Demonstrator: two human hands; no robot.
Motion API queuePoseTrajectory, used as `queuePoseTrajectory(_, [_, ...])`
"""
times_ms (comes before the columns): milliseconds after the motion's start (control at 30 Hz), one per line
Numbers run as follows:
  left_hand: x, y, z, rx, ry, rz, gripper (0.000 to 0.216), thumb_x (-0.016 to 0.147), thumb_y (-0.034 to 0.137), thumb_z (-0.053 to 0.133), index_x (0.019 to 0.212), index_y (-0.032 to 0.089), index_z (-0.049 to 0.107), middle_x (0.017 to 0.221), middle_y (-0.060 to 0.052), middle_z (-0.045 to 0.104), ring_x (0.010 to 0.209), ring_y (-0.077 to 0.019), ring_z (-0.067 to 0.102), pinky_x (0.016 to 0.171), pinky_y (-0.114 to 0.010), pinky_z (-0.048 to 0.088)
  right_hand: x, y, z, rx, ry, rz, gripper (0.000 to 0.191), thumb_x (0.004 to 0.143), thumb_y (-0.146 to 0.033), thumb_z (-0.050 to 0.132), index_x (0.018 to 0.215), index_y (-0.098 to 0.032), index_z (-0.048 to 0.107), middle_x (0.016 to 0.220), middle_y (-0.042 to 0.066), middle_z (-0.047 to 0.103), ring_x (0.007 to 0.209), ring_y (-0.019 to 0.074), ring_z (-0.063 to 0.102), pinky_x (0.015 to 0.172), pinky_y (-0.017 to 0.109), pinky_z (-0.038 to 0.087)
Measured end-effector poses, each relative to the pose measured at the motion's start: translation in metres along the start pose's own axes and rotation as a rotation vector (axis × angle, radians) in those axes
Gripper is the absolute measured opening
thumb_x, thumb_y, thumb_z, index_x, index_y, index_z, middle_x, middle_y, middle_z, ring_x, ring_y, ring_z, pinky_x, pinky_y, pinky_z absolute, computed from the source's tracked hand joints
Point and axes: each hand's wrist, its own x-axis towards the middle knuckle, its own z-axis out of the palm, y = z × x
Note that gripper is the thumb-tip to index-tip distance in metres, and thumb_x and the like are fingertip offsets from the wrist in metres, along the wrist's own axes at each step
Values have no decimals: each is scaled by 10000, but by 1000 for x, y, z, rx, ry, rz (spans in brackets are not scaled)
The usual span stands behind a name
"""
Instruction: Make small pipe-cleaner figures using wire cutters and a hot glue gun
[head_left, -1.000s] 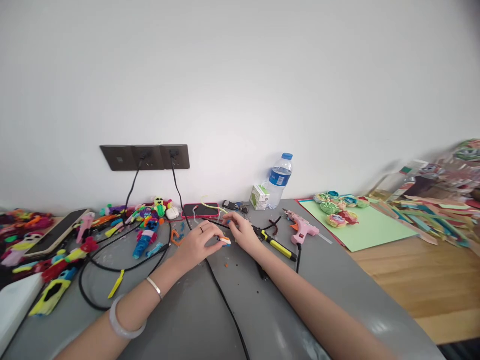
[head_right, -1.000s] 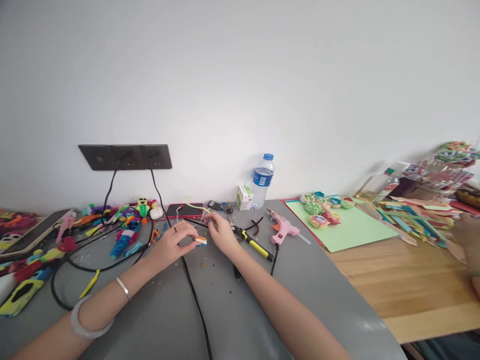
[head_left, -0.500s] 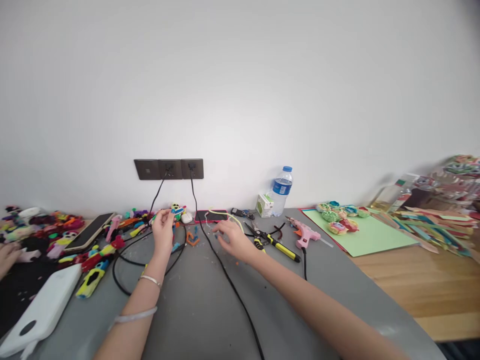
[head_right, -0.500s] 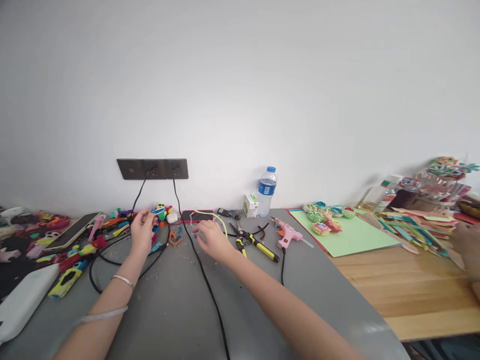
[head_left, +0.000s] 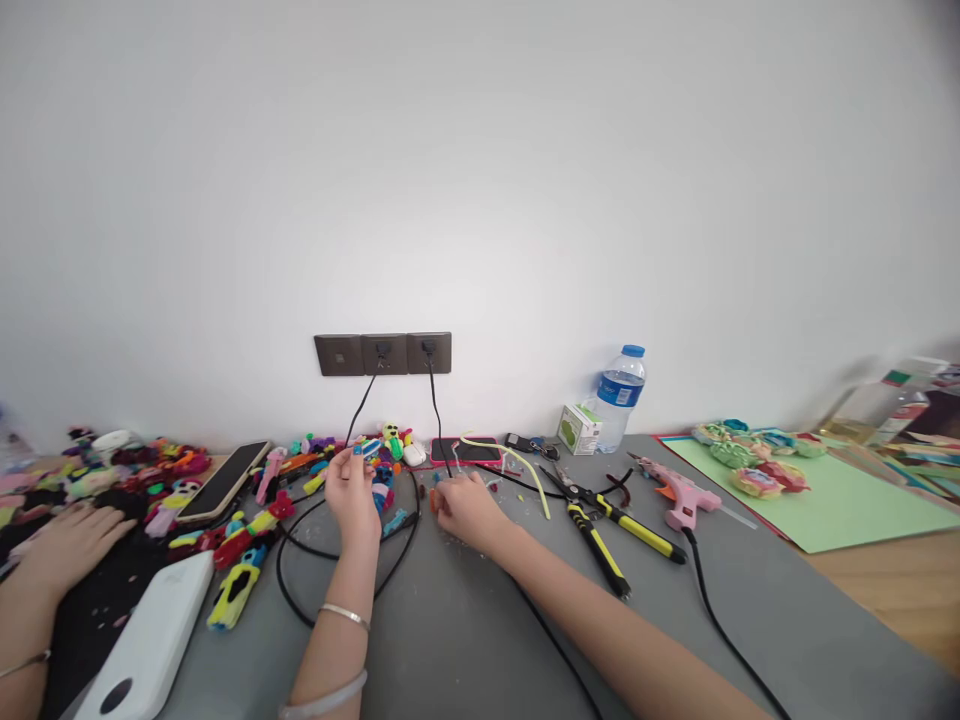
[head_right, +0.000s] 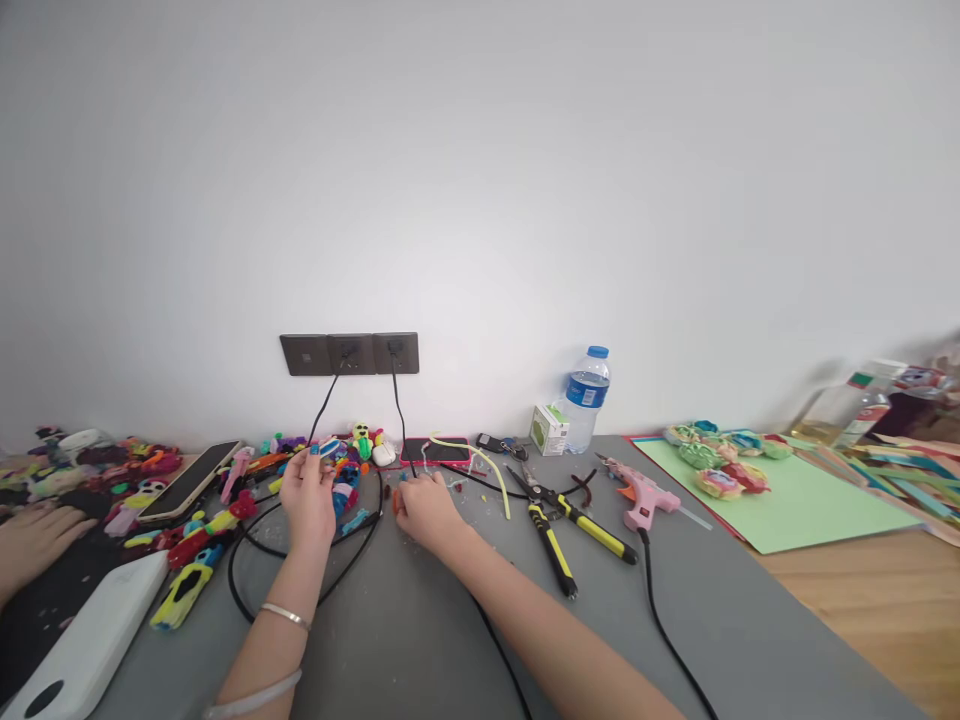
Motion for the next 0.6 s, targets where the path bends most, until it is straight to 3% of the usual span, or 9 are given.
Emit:
queuePoseTrajectory(167, [3, 2, 2, -55, 51, -8, 337, 682, 416, 717, 848, 200, 519, 641, 72, 493, 549, -72, 512, 613, -224, 442, -11, 6, -3, 61, -10, -70, 42, 825, -135, 599, 796, -162, 613, 865, 58, 659, 869, 198, 582, 791, 317, 317])
queuePoseTrajectory(367, [-8, -2, 14, -24, -59, 46, 315, 647, 354, 766, 831, 174, 585, 742, 20, 592, 620, -88, 557, 640, -219, 476, -15, 20, -13, 164, -59, -157, 113, 843, -84, 549, 771, -168, 575, 844, 46, 636, 826, 175, 562, 750, 287, 363])
queuePoseTrajectory(467, [-13, -5, 18, 34, -144, 92, 294, 670, 357, 761, 830, 170, 599, 752, 8, 605, 637, -99, 575, 630, -215, 485, -21, 37, -25, 483, -36, -136, 102, 893, -133, 474, 834, -190, 534, 800, 21, 626, 724, 152, 544, 669, 266, 385])
queuePoseTrajectory(600, [-18, -8, 22, 86, -218, 48, 309, 679, 392, 764, 833, 175, 608, 704, 15, 591, 609, -104, 569, 603, -212, 481, -24, 66, -33, 986, 203, 35, 152, 921, -358, 474, 857, -220, 463, 667, -42, 516, 620, 135, 490, 608, 250, 393])
